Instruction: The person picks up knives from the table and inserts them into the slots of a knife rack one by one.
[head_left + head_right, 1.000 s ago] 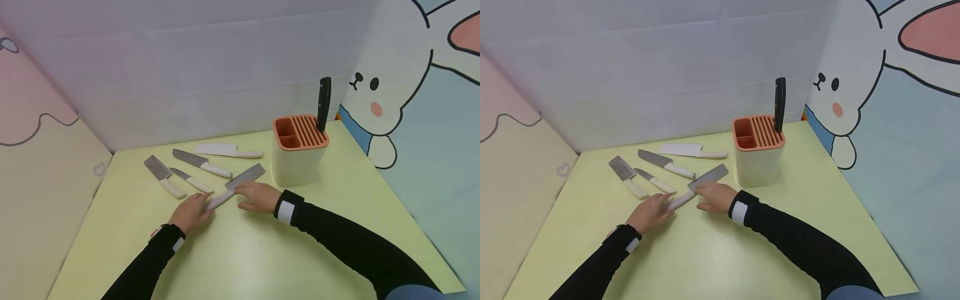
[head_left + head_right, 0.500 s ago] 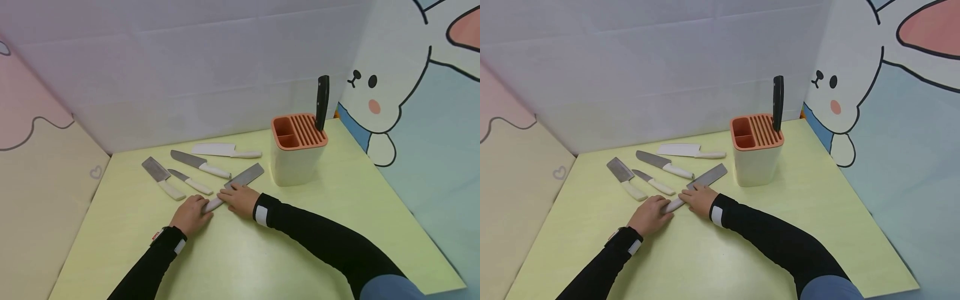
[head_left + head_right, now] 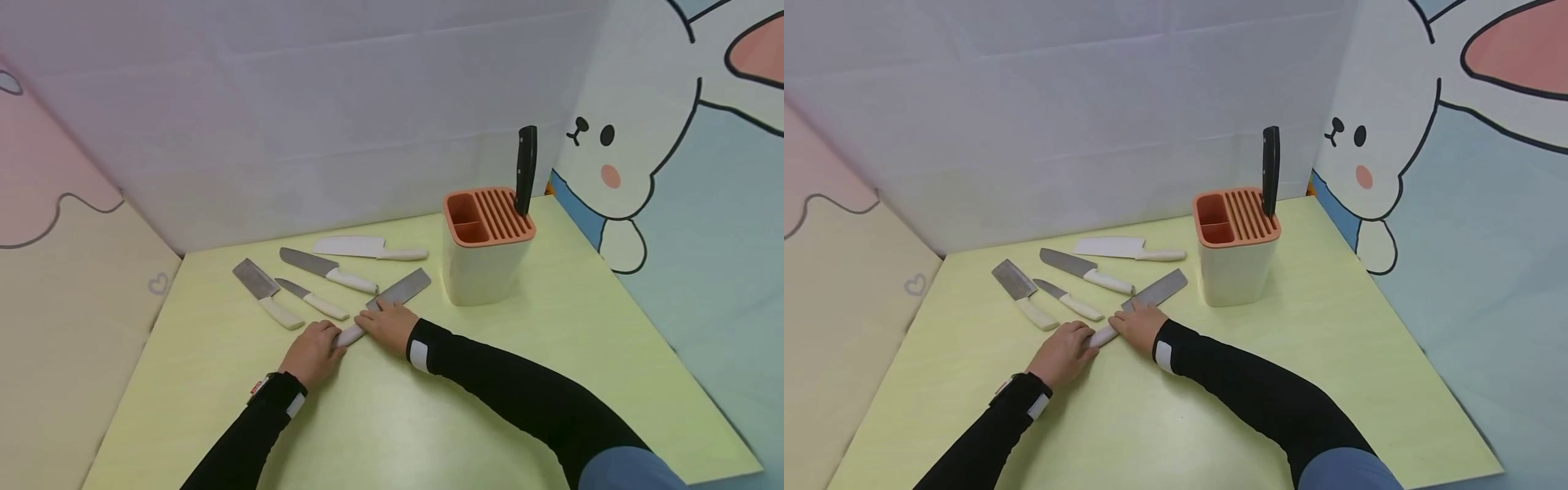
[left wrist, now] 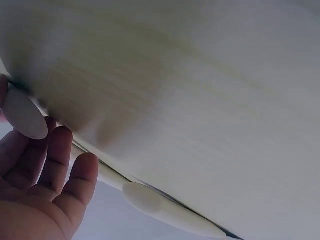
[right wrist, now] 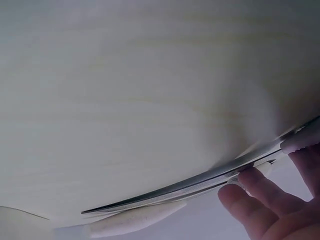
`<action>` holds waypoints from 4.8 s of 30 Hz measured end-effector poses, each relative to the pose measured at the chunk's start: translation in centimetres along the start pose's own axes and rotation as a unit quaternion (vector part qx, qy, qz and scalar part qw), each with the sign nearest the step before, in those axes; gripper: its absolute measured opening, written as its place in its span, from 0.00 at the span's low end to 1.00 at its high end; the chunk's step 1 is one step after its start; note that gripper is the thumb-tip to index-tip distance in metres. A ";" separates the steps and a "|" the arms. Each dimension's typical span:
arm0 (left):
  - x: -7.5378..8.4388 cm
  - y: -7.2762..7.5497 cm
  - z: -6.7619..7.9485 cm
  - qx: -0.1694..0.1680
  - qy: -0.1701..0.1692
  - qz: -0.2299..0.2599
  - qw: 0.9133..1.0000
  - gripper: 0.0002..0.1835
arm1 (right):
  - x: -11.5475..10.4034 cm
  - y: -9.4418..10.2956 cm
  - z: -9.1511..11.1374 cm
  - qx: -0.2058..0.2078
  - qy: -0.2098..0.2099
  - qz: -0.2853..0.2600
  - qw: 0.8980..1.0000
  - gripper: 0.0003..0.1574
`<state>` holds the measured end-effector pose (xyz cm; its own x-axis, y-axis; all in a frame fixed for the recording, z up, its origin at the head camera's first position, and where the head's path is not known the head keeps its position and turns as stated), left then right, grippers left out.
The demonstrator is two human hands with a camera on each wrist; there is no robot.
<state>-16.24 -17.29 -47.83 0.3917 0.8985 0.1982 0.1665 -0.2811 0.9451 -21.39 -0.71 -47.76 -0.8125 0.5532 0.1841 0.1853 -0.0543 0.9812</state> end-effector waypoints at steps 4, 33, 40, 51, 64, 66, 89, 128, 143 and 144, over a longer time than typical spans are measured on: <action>0.1 -0.1 0.2 0.012 -0.008 0.001 1.000 0.15 | -0.2 0.1 -0.1 0.027 0.012 0.018 0.999 0.20; 1.8 8.5 -0.1 0.156 0.020 0.194 0.968 0.25 | 3.1 9.2 4.2 0.270 0.041 -0.122 0.954 0.21; 1.9 7.3 -0.8 0.156 0.062 0.231 0.958 0.25 | 5.7 11.7 5.9 0.308 -0.014 -0.278 0.910 0.21; 3.0 5.1 -1.6 0.180 0.124 0.371 0.902 0.29 | 9.4 13.1 8.3 0.344 -0.101 -0.624 0.694 0.23; 6.3 2.6 -3.5 0.081 0.228 0.680 0.692 0.33 | 9.4 13.2 9.9 0.332 -0.156 -0.768 0.524 0.27; 6.8 2.3 -3.6 0.055 0.227 0.718 0.655 0.30 | 9.3 13.1 10.0 0.329 -0.164 -0.776 0.512 0.27; 7.1 2.2 -4.5 0.032 0.236 0.752 0.614 0.11 | 12.8 16.3 14.4 0.395 -0.126 -0.778 0.472 0.26; 19.3 5.1 -14.6 0.095 -0.221 -0.020 0.970 0.36 | 20.9 25.1 19.8 0.473 -0.340 -0.528 0.617 0.26; 20.0 5.4 -14.2 0.101 -0.209 -0.019 0.972 0.36 | 20.9 25.4 18.0 0.510 -0.304 -0.525 0.609 0.24; 20.0 5.4 -14.2 0.102 -0.209 -0.020 0.972 0.36 | 20.9 25.2 17.8 0.510 -0.304 -0.522 0.612 0.24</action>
<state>-20.40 3.98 -35.11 0.7073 0.7069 -0.0014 0.3491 -0.3476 0.8702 -23.88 24.28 -20.19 -0.4845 0.0677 -0.8722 0.2408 0.9688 -0.0586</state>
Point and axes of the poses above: each hand's wrist, its own z-axis away from the middle knuckle, its own y-axis out of the back of the hand, x = y × z, the point moved 3 cm from there along -z, towards the middle knuckle, and after that the axes turned 3 degrees about x, right-handed, at the moved point
